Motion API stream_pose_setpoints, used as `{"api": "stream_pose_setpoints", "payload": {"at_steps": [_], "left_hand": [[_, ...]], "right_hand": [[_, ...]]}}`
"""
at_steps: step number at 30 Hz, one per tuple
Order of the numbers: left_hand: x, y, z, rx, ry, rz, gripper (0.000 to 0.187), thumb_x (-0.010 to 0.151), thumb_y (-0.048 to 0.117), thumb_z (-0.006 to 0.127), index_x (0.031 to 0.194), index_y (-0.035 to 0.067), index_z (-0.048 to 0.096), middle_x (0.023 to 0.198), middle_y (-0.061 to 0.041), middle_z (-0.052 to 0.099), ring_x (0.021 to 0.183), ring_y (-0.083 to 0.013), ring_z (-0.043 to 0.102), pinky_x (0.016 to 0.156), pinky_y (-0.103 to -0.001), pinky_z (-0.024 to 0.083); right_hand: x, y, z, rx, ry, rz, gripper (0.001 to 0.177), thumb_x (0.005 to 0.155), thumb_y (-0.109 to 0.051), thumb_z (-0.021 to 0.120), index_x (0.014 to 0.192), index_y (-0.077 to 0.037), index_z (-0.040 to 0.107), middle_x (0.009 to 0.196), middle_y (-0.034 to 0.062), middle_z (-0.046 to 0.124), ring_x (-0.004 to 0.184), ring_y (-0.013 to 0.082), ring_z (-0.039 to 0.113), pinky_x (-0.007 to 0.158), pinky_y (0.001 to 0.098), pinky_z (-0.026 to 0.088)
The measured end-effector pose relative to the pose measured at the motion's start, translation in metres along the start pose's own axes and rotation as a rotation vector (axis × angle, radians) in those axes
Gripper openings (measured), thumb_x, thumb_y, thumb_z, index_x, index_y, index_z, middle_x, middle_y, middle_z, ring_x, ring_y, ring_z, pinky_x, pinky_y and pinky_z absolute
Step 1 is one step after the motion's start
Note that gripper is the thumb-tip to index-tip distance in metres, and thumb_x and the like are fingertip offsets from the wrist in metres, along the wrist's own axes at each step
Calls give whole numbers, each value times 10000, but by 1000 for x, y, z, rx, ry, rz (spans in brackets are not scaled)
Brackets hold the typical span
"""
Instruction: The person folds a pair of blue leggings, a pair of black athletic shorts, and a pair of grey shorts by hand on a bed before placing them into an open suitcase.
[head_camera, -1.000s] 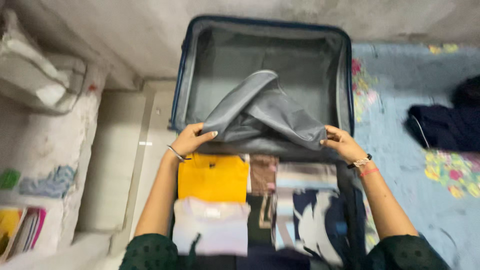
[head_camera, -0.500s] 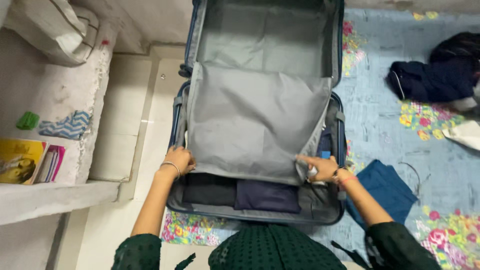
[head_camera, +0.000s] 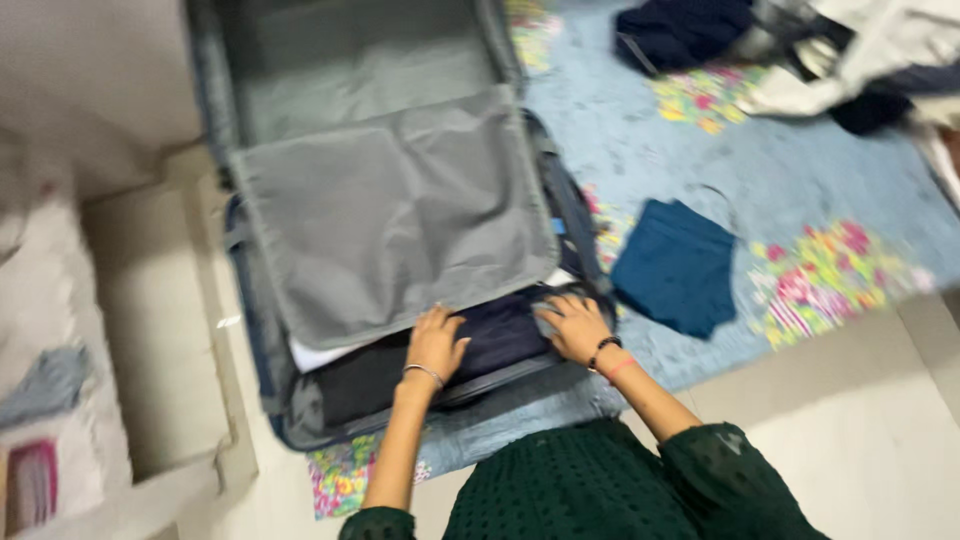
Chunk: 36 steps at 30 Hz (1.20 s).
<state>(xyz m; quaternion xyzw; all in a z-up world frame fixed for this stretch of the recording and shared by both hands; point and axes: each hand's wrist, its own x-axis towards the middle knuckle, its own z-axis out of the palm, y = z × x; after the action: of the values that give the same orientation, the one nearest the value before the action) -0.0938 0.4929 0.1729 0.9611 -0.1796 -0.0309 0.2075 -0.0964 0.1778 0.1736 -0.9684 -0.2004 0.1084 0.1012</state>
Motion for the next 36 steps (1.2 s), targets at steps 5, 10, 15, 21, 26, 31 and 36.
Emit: {"api": "stream_pose_setpoints", "payload": {"at_steps": [5, 10, 15, 21, 26, 31, 36], "left_hand": [[61, 123, 26, -151, -59, 266, 369, 839, 226, 746, 1176, 86, 691, 1387, -159, 578, 1408, -393, 418, 1175, -523, 300], [126, 213, 64, -248, -90, 435, 350, 825, 201, 751, 1151, 87, 702, 1343, -172, 604, 1388, -413, 449, 1155, -504, 346], [185, 250, 164, -483, -155, 330, 425, 857, 223, 733, 1227, 28, 663, 1355, -188, 620, 1316, -389, 544, 1138, -443, 418], [242, 236, 278, -420, -157, 6, 556, 855, 292, 779, 1276, -32, 614, 1328, -261, 604, 1274, -415, 551, 1108, -444, 420], [263, 209, 321, -181, -75, -197, 703, 802, 286, 821, 1342, -66, 541, 1372, -328, 539, 1267, -471, 495, 1068, -479, 383], [270, 205, 331, -273, -262, -360, 839, 830, 349, 772, 1501, -4, 411, 1451, -261, 515, 1372, -433, 477, 1160, -478, 369], [282, 229, 308, -178, -406, -498, 878, 816, 383, 772, 1547, 125, 359, 1481, -251, 435, 1355, -485, 387, 1125, -538, 321]], "right_hand": [[-44, 24, -36, 86, 359, -32, 550, 761, -188, 742, 1302, -161, 644, 1425, 128, 545, 1303, 332, 499, 1030, 511, 399], [-97, 97, -34, 267, 410, 248, 497, 811, -203, 752, 1294, -162, 642, 1434, 123, 541, 1309, 343, 491, 1008, 494, 413], [-135, 190, 15, 401, 466, 524, 517, 789, -196, 757, 1293, -170, 645, 1443, 130, 538, 1310, 365, 486, 1033, 492, 432], [-147, 272, 57, 390, 396, 886, 665, 799, -221, 784, 1413, -122, 548, 1490, 160, 471, 1358, 385, 446, 1077, 505, 406], [-141, 306, 86, 462, 508, 1023, 973, 754, -216, 843, 1535, 4, 305, 1543, 269, 372, 1403, 468, 365, 1170, 528, 313], [-122, 316, 120, 729, 557, 1221, 1029, 774, -285, 843, 1568, 18, 263, 1519, 296, 369, 1399, 461, 380, 1186, 474, 336], [-88, 318, 125, 780, 679, 1305, 1098, 769, -361, 927, 1518, 67, 248, 1512, 341, 385, 1400, 474, 390, 1155, 467, 341]]}}
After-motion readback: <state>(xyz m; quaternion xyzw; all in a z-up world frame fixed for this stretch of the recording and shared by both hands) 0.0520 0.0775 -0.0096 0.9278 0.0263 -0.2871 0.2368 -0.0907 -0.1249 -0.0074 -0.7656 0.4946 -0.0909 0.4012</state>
